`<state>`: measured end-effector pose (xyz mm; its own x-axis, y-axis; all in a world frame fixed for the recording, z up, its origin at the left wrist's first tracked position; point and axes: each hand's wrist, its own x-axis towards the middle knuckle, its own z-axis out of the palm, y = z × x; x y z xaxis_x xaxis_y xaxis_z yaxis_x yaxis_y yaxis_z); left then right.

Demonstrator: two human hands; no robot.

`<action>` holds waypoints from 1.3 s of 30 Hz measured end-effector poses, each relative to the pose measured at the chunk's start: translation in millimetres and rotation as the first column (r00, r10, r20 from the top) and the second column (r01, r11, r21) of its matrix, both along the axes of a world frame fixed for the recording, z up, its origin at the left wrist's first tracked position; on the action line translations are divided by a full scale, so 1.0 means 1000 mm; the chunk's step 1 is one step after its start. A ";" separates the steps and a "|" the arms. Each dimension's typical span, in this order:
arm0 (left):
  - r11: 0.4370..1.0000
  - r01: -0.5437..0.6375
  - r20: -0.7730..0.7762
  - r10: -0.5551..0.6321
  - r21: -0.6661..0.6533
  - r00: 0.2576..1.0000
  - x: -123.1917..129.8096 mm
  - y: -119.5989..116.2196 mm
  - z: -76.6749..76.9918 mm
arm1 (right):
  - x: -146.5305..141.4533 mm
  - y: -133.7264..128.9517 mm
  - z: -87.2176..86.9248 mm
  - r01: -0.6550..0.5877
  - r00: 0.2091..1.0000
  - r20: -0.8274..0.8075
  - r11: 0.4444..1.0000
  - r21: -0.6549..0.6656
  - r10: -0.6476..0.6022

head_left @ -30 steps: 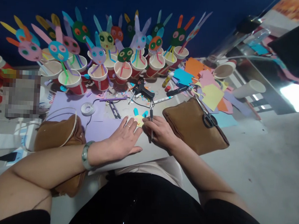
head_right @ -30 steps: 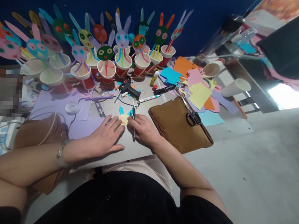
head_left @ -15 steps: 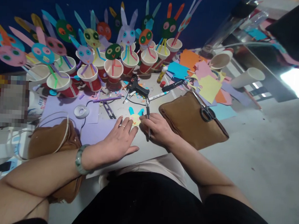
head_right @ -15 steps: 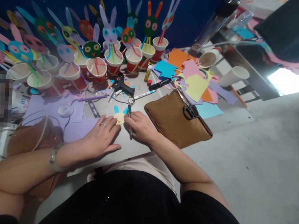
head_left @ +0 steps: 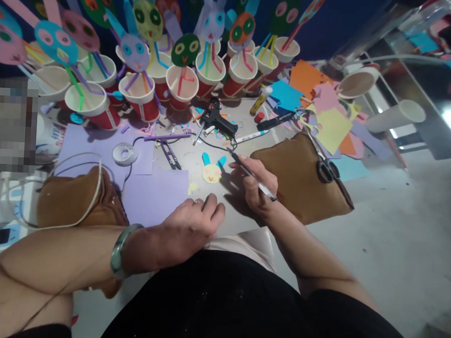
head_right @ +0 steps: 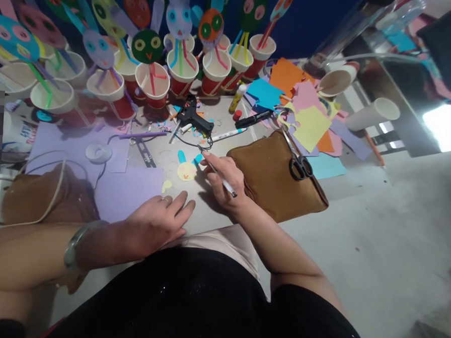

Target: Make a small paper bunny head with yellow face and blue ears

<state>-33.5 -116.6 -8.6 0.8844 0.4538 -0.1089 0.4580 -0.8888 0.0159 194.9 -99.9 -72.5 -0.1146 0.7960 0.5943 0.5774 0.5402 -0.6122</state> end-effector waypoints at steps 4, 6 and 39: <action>1.000 0.008 -0.013 -0.008 -0.013 1.000 0.001 0.004 -0.004 | -0.002 -0.001 -0.004 0.046 0.993 -0.110 0.997 -0.054 -0.052; 0.998 0.006 -0.035 -0.008 -0.065 0.999 0.002 0.011 -0.007 | -0.003 -0.001 -0.004 0.055 0.979 -0.192 0.995 -0.089 -0.071; 0.984 -0.023 0.061 0.034 -0.177 0.998 0.003 0.021 -0.022 | -0.015 0.007 -0.002 -0.101 0.982 0.155 0.994 -0.035 0.105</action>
<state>-30.4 -96.0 -30.6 0.8790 0.4578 -0.1332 0.4763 -0.8560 0.2009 179.8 -93.2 -74.6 -0.2867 0.7905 0.5411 0.6095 0.5864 -0.5336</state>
